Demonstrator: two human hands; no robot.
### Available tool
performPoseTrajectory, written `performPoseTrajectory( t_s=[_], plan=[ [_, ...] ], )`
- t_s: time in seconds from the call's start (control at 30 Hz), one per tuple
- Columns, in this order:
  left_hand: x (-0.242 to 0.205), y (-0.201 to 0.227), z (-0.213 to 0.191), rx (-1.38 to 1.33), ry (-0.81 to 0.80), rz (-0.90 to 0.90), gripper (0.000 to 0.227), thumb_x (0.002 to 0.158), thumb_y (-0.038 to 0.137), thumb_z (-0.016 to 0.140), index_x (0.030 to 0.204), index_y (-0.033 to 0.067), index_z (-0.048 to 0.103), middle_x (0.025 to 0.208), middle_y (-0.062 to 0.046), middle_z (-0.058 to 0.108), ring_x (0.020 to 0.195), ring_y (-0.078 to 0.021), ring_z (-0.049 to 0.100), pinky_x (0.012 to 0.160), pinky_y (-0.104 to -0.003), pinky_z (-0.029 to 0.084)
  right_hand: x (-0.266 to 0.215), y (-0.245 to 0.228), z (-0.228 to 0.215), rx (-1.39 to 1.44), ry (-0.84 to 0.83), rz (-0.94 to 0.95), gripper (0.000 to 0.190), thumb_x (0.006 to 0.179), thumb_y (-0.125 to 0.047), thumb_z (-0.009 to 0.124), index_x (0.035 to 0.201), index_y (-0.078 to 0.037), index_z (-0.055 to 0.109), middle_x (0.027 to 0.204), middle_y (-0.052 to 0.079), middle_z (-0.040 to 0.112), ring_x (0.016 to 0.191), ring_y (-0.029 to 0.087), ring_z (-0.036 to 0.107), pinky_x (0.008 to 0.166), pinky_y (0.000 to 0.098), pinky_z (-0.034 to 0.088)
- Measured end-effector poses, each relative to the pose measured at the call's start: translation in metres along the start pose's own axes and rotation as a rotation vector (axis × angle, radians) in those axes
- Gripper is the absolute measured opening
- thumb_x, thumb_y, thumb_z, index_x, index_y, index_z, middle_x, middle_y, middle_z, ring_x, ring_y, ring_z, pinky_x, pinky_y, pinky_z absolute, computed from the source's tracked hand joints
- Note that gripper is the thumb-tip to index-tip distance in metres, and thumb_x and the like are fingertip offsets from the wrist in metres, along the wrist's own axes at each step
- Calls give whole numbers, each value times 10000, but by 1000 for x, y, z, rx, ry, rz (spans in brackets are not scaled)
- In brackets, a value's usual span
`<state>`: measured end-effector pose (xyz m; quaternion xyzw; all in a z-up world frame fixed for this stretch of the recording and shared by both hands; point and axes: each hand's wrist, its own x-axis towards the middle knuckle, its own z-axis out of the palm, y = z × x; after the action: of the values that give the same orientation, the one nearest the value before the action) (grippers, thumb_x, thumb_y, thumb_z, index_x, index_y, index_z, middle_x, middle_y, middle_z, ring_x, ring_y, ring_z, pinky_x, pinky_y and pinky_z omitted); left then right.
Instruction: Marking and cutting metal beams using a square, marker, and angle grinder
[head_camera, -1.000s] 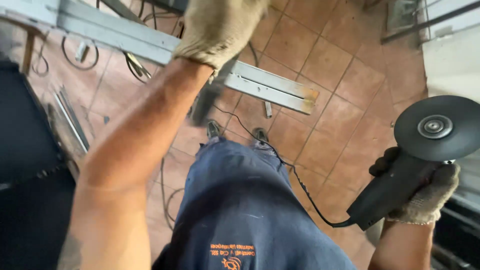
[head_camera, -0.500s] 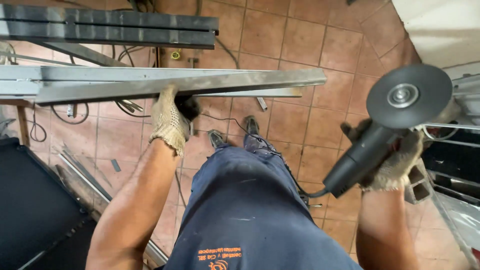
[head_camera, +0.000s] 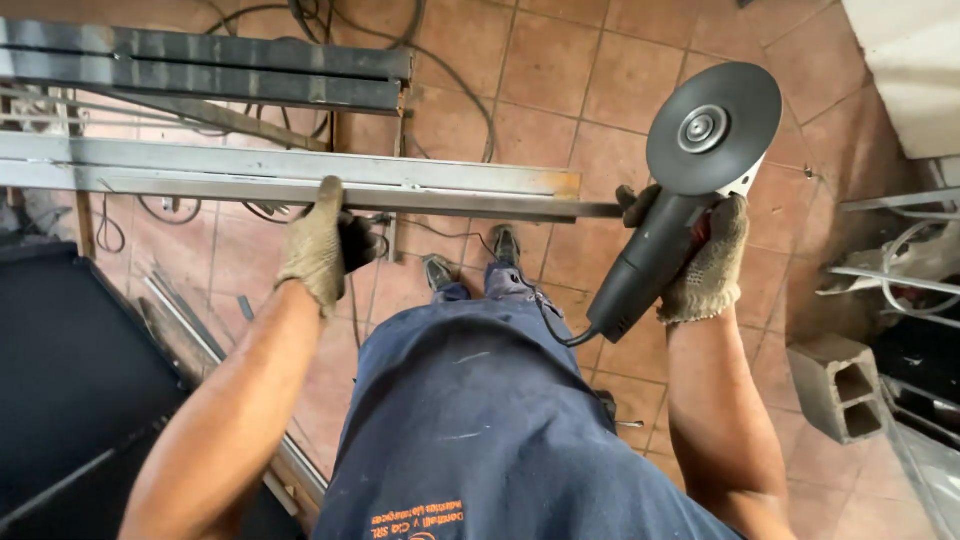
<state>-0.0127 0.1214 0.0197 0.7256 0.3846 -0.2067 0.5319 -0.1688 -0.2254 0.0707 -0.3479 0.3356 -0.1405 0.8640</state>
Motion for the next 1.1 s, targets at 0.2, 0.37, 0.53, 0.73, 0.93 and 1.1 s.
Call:
performPoseTrajectory(
  t_s=[0.2,0.37,0.53,0.73,0.93,1.1],
  plan=[
    [-65,26,1,844,-165,600,365,893,475,732,803,123,694,798,-102,692,765,-309,723,619,-439,612,23,-18,-31,-34,-58,82,705,754,-559,834,1193,-34,666,943,177,725,778,314,719,857,511,604],
    [-43,23,58,1280,-42,1704,822,511,529,952,1243,280,675,1126,-6,627,1074,-227,645,883,-374,568,14,-33,-66,-69,-85,143,729,768,-559,850,1216,-17,659,966,180,729,787,316,725,810,483,609],
    [-20,19,110,1450,-277,1900,127,759,322,743,840,279,656,759,21,589,675,-209,666,524,-376,559,-11,-44,-102,-62,-96,146,762,786,-558,872,1247,6,649,996,185,735,800,319,734,746,446,616],
    [-53,42,153,1406,-518,1871,389,860,246,579,1241,173,616,806,-32,676,623,-274,718,379,-424,509,-46,-37,-113,-77,232,200,595,778,-417,725,1250,-62,650,985,195,716,812,364,707,724,491,598],
    [-42,54,197,1345,-940,1812,447,800,321,653,1234,215,634,869,-17,694,834,-248,696,714,-449,494,-74,-28,-29,-192,635,270,341,823,-179,545,1116,-14,603,808,172,638,657,320,618,646,414,546],
    [-45,49,204,1308,-1081,1667,574,797,436,695,1318,211,610,947,-31,721,1001,-235,679,954,-489,470,-68,-23,-17,-167,671,285,346,824,-190,553,1117,-14,607,815,173,641,665,321,622,652,417,549]
  ],
)
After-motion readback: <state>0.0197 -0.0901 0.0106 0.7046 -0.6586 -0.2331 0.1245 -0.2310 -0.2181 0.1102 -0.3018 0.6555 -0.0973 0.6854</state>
